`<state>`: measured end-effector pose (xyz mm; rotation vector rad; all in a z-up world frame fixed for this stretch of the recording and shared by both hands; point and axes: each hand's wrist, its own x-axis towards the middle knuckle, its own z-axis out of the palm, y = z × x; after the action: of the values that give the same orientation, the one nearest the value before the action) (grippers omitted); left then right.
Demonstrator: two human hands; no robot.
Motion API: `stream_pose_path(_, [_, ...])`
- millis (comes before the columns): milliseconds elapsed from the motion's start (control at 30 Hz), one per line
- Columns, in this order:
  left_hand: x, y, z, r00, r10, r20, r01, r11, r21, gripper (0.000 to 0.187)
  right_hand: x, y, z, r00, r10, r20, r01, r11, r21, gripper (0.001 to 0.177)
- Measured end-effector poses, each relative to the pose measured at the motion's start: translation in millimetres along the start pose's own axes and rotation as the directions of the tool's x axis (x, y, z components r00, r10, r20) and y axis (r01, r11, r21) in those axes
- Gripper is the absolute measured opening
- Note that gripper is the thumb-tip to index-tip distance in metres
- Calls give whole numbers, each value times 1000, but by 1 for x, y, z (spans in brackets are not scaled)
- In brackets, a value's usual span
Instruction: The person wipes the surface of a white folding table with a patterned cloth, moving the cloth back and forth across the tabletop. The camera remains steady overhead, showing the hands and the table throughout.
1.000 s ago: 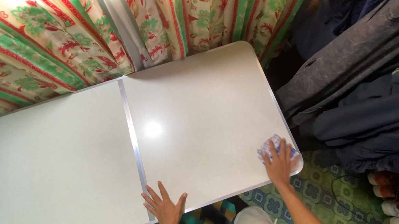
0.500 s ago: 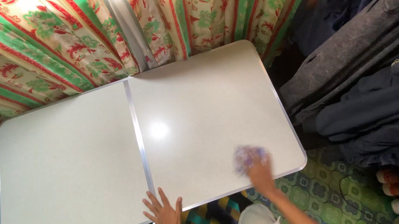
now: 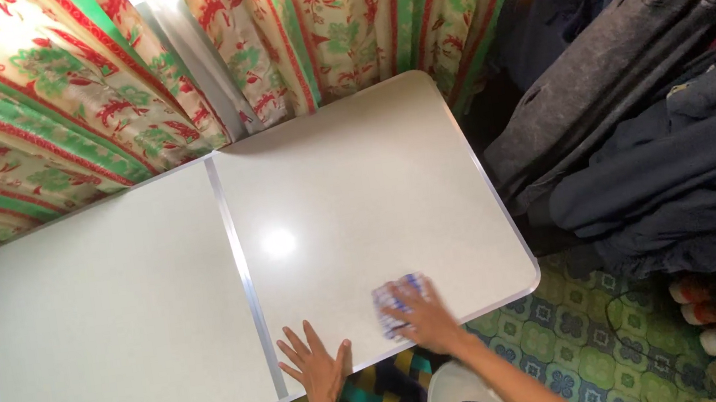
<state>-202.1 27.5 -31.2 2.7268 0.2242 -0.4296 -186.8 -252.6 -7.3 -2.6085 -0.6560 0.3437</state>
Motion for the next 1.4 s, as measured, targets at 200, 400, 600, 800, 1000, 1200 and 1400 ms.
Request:
stream_pose_path(200, [-4,-7,-8,998,-19,56,17,999,31,108,-34,108,-5,846,506,-165,-517,856,-25,56])
stream_pose_path(400, [7,9,-1,998,-50,30,50,999,6,116,18,119,34,533,729,-429,-794,606,43,68])
stream_pose_path(600, [28,39,6,1000,-6,9,6,998,-60,117,28,5,-58,912,99,399,-117,993,22,58])
stream_pose_path(800, [38,46,12,996,-84,4,84,996,-31,115,11,104,-81,884,449,127,-467,839,281,67])
stream_pose_path(1000, [52,62,11,988,-151,-10,152,988,20,112,58,209,-31,800,491,-344,-537,842,-48,58])
stream_pose_path(1200, [93,95,5,978,-200,-57,192,974,-122,113,79,113,-16,977,202,-66,-192,972,136,91])
stream_pose_path(1400, [131,124,-3,974,-197,-111,172,964,-200,110,56,167,-49,998,-67,7,67,995,75,62])
